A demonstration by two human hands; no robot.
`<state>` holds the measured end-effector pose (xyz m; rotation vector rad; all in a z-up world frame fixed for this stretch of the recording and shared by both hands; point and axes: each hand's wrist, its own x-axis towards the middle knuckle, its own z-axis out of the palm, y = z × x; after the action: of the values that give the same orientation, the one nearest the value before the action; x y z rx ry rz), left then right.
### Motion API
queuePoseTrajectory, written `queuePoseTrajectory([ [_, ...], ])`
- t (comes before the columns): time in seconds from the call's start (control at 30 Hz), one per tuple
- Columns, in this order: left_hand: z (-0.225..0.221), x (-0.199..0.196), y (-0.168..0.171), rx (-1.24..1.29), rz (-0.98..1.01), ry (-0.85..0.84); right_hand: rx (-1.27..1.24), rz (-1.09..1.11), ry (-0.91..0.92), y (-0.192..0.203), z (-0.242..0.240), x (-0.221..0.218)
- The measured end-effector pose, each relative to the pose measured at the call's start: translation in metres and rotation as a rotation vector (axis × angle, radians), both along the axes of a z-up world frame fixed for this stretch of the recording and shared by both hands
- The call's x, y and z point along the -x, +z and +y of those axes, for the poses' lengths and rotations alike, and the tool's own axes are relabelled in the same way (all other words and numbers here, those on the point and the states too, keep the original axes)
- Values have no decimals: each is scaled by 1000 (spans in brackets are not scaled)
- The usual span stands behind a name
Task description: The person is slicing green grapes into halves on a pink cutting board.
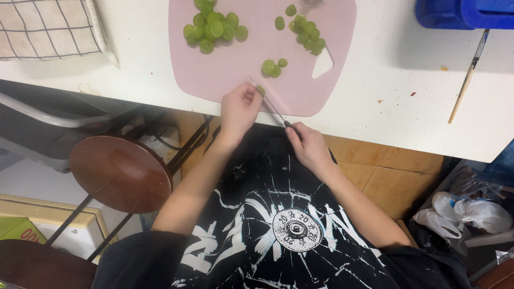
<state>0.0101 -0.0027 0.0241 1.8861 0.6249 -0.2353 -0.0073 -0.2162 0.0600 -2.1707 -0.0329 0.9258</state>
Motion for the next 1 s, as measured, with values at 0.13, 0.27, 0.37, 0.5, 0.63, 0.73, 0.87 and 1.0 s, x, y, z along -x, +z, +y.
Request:
queuePoseTrajectory([
  [0.13,-1,-3,7,11,26,0,-18,-38,15,0,0,-2],
  [0.27,0,-1,5,0,23,-6,-14,-1,0,3,5,-8],
  [0.37,0,-1,2,-6,14,-13,-50,-52,3,-3,4,-9],
  [0.5,0,1,-3,0,6,-4,-60,-86,25,-3,1,-10],
  [0.63,1,2,-3,-3,-4,-4,-20,-12,0,-4,3,-8],
  [0.73,0,1,0,11,9,-3,-56,-63,0,-7,5,-8],
  [0.87,0,-1,-3,-3,11,-2,-106,-136,7,-9,6,-7],
  [1.0,3,2,-3,53,18,21,-7,7,-19,-4,12,-6],
])
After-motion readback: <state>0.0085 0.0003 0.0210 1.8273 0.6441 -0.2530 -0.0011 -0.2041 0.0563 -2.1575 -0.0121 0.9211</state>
